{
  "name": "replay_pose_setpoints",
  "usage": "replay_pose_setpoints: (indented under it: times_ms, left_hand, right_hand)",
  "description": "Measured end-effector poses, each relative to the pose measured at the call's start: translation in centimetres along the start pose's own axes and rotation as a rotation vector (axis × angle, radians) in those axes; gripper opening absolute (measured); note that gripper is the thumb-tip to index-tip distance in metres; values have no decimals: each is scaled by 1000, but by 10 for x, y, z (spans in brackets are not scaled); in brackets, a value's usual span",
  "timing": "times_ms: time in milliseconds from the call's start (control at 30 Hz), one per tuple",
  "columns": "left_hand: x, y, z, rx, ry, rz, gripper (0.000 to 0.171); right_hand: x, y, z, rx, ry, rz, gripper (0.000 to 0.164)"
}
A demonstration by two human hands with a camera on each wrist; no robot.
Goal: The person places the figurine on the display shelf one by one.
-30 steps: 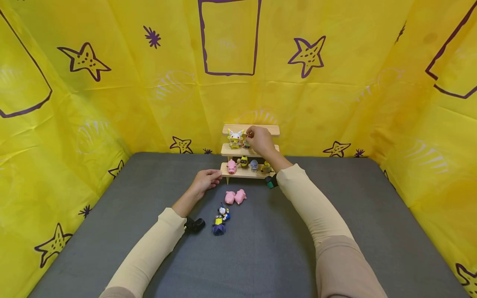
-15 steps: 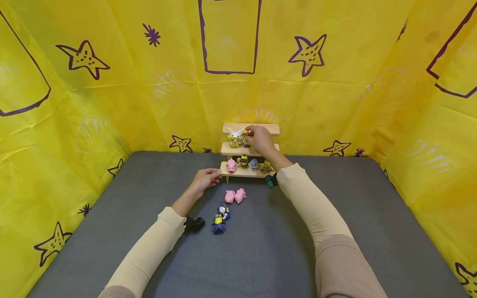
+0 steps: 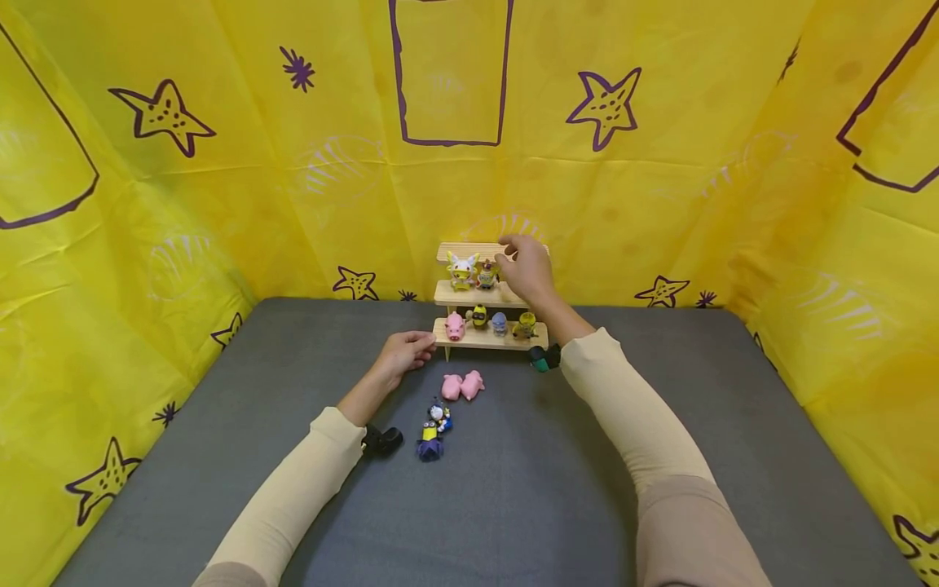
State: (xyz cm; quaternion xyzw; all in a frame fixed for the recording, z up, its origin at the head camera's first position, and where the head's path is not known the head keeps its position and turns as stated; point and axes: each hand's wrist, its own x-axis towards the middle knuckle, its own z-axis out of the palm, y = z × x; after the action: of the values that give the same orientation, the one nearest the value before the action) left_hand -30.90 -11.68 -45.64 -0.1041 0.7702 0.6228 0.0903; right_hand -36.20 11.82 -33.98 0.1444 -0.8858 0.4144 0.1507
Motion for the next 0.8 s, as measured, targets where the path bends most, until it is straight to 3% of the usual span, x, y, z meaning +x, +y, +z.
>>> replay_pose_setpoints:
  times_ms: [300, 600, 800]
  left_hand:
    - [0, 0, 0, -2, 0, -2, 29]
    - [0, 0, 0, 2, -2, -4, 30]
    - [-1, 1, 0, 10, 1, -2, 31]
  right_hand:
    - [-28, -13, -8, 83, -8, -112, 27]
    - [-61, -14, -2, 88, -194, -152, 24]
    - [-76, -6, 8, 61, -363, -253, 10]
